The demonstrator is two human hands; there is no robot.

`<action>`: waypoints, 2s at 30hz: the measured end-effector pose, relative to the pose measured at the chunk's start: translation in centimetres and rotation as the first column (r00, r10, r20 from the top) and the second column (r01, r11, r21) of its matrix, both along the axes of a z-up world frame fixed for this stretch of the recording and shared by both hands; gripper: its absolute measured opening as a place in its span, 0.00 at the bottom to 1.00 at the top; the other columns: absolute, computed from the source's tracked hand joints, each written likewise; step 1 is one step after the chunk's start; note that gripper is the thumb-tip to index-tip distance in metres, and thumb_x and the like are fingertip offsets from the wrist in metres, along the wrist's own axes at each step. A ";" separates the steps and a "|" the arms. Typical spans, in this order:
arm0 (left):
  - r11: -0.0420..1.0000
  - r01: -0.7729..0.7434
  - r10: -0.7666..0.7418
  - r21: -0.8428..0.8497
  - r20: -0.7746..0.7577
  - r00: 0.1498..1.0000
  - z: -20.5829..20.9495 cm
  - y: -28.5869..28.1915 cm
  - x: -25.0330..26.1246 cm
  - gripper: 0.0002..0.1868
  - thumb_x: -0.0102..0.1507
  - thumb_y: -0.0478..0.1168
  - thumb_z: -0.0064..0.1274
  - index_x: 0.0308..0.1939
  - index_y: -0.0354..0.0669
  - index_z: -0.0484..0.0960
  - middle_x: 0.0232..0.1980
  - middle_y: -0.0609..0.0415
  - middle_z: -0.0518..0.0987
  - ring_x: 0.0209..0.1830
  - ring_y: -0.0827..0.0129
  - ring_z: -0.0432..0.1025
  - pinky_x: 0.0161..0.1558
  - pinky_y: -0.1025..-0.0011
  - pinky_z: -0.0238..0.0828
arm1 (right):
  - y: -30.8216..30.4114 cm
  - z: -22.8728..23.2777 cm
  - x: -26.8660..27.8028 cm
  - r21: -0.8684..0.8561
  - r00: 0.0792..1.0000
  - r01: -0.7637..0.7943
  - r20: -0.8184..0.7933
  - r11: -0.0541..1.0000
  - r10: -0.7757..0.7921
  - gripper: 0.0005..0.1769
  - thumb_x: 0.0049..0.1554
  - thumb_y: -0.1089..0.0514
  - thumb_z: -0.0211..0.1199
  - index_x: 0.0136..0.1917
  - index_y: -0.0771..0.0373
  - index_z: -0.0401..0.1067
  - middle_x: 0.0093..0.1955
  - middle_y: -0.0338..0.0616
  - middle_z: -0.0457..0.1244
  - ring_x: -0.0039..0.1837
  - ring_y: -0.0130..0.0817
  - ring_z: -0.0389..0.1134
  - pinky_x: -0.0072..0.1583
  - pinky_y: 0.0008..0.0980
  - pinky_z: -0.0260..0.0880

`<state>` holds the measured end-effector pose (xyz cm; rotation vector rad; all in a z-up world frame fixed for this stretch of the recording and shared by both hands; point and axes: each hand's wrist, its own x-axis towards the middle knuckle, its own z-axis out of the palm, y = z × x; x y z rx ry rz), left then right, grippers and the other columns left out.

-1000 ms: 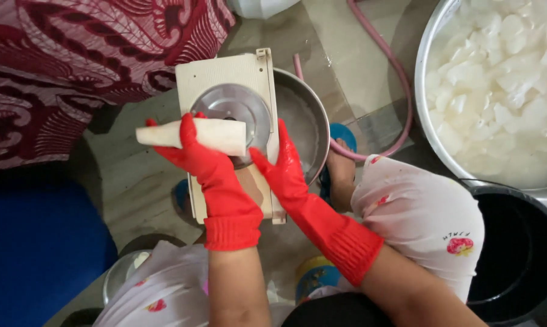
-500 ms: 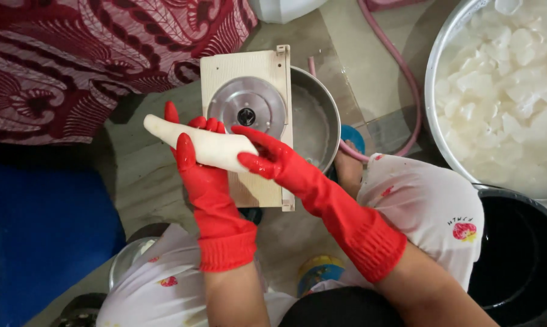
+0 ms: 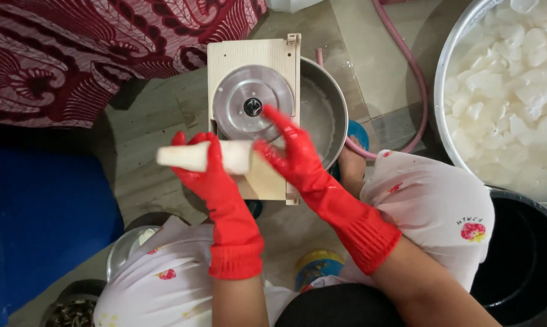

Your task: A person wearing red rubber gloves uses a manual mandoline slicer to cut a large white radish into thin slices into a metal bowl.

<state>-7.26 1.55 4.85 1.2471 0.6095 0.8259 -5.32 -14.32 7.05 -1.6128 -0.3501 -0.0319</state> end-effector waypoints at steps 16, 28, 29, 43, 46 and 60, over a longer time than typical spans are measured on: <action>0.970 0.226 -0.212 0.090 -0.142 0.967 -2.4 -1.6 -4.9 0.48 0.51 0.21 0.71 0.71 0.45 0.63 0.58 0.41 0.77 0.63 0.50 0.74 0.67 0.52 0.68 | 1.5 -3.3 -0.1 -0.086 0.705 0.312 -0.647 0.946 -0.291 0.56 0.53 0.41 0.73 0.83 0.50 0.43 0.81 0.55 0.49 0.80 0.53 0.51 0.78 0.46 0.52; 0.977 0.114 -0.092 0.182 -0.127 0.988 -3.1 -3.4 -0.7 0.54 0.52 0.31 0.77 0.75 0.36 0.57 0.69 0.34 0.69 0.72 0.44 0.65 0.76 0.48 0.57 | 1.5 -4.7 0.0 -0.098 0.744 0.331 -0.585 0.938 -0.324 0.56 0.53 0.42 0.73 0.83 0.53 0.44 0.80 0.61 0.50 0.79 0.57 0.52 0.78 0.49 0.53; 0.977 0.169 -0.153 0.126 -0.129 0.980 -2.4 -3.0 -2.8 0.51 0.52 0.27 0.74 0.74 0.41 0.60 0.63 0.38 0.73 0.67 0.50 0.70 0.72 0.52 0.62 | 1.5 -4.7 0.1 -0.110 0.736 0.341 -0.587 0.934 -0.338 0.55 0.53 0.41 0.73 0.83 0.53 0.45 0.80 0.59 0.50 0.80 0.54 0.52 0.78 0.47 0.53; 0.976 0.197 -0.196 0.096 -0.027 0.980 -2.1 -3.5 -2.2 0.48 0.51 0.23 0.72 0.72 0.32 0.62 0.62 0.40 0.74 0.66 0.53 0.71 0.73 0.60 0.66 | 1.6 -4.7 -0.2 -0.124 0.743 0.334 -0.575 0.934 -0.342 0.54 0.55 0.42 0.72 0.83 0.53 0.45 0.79 0.58 0.51 0.79 0.54 0.52 0.77 0.48 0.53; 0.982 0.144 -0.123 0.125 -0.159 0.980 -2.4 -3.3 -4.7 0.50 0.53 0.27 0.73 0.74 0.44 0.59 0.58 0.44 0.78 0.63 0.58 0.74 0.66 0.59 0.68 | 1.6 -4.8 -0.1 -0.117 0.740 0.330 -0.584 0.937 -0.334 0.55 0.54 0.42 0.72 0.83 0.54 0.44 0.79 0.58 0.51 0.80 0.54 0.52 0.78 0.48 0.53; 0.976 0.152 -0.121 0.159 -0.190 0.974 -2.1 -2.7 -5.3 0.50 0.52 0.25 0.73 0.73 0.44 0.61 0.57 0.44 0.77 0.64 0.54 0.73 0.68 0.54 0.65 | 1.7 -5.4 -0.6 -0.095 0.744 0.341 -0.581 0.935 -0.330 0.55 0.54 0.42 0.72 0.83 0.54 0.44 0.80 0.58 0.50 0.81 0.54 0.50 0.78 0.47 0.50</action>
